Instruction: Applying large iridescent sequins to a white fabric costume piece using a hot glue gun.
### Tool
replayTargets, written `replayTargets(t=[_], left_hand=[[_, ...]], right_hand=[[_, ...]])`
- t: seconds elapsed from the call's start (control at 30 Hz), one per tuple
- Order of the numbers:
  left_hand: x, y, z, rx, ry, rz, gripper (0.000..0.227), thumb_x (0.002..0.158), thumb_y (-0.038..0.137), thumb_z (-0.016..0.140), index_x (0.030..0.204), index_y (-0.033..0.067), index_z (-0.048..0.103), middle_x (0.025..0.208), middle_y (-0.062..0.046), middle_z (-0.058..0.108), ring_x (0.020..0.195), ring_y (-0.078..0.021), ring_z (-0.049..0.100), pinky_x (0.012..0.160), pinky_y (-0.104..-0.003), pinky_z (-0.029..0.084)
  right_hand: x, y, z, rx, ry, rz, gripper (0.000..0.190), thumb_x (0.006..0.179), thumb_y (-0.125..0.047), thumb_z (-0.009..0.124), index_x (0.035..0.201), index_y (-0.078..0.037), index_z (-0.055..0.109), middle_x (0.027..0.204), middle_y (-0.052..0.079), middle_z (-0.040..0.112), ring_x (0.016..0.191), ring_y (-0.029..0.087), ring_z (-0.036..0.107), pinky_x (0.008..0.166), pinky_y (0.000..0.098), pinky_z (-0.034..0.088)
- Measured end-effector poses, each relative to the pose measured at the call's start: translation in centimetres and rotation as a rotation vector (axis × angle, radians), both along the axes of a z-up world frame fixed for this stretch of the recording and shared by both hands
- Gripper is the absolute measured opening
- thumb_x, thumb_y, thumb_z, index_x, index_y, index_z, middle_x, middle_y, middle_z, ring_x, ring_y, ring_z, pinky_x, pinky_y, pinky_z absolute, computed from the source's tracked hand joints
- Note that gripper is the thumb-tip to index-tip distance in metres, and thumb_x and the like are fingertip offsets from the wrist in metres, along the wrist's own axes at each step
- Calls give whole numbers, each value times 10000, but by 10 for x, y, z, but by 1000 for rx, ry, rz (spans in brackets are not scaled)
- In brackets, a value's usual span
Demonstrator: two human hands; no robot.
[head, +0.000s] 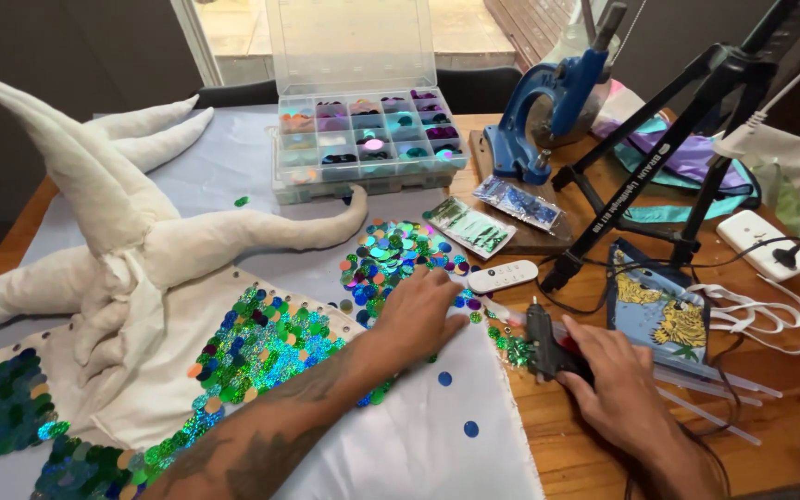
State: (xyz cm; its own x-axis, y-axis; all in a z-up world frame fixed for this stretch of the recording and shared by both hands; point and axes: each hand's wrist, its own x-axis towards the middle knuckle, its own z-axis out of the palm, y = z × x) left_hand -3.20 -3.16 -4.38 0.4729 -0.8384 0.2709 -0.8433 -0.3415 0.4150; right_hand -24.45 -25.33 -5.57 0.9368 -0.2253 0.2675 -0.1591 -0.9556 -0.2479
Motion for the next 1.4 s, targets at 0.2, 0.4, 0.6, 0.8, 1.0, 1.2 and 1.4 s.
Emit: replayTargets(t=[0.2,0.4,0.6,0.8,1.0,1.2,1.4], left_hand=[[10,-44,-14,-38,36,158,405,824,354,785,1048,20,733,1123,-182,644,1121,-353,560,930,-466,497],[9,-59,-13,-74,20,177,400,788,329,817,1001,-1,744,1097,-205,651,1069,-364,591,916,-467,508],[14,-46,-1,-364,174,99,416,780,271,813,1101,20,726,905,-150,741,801,-294,731,741,-414,582],[-15,-27,30,-323,54,-5,337,858,273,806,1098,47,736,809,-135,748,723,-287,748,652,-397,582],[-68,-19,47,-512,128,-217,392,897,265,782,1206,47,679,933,-127,753,809,-257,765,703,-354,597],[-23,-31,26,-434,225,-278,534,933,261,726,1386,38,553,1173,-130,738,1032,-284,719,868,-384,568],[26,-32,-10,-62,135,-334,564,981,191,558,1495,3,422,1391,-157,618,1283,-314,576,1077,-416,447]], right_hand=[[-30,-15,0,69,-51,71,801,724,-117,740,1471,-100,451,1336,94,601,1233,272,542,981,417,332],[-59,-27,-6,125,-9,164,778,746,-111,733,1472,-130,454,1336,95,591,1277,268,512,1066,417,307],[-56,-19,22,237,136,219,852,789,-180,748,1550,-118,371,1496,124,433,1386,308,381,1123,450,242],[-10,8,46,252,-65,182,850,807,-243,778,1539,-135,360,1559,131,419,1417,322,396,1156,493,246],[9,16,49,306,-208,251,786,808,-236,783,1502,-110,437,1398,147,550,1253,331,537,1026,430,452],[-24,-31,18,324,-127,-137,441,949,-257,627,1351,-83,573,1195,145,660,1053,311,678,882,401,578],[-85,-179,-48,31,22,-863,516,1014,-297,633,1418,21,589,1283,310,586,1098,446,617,905,539,518]])
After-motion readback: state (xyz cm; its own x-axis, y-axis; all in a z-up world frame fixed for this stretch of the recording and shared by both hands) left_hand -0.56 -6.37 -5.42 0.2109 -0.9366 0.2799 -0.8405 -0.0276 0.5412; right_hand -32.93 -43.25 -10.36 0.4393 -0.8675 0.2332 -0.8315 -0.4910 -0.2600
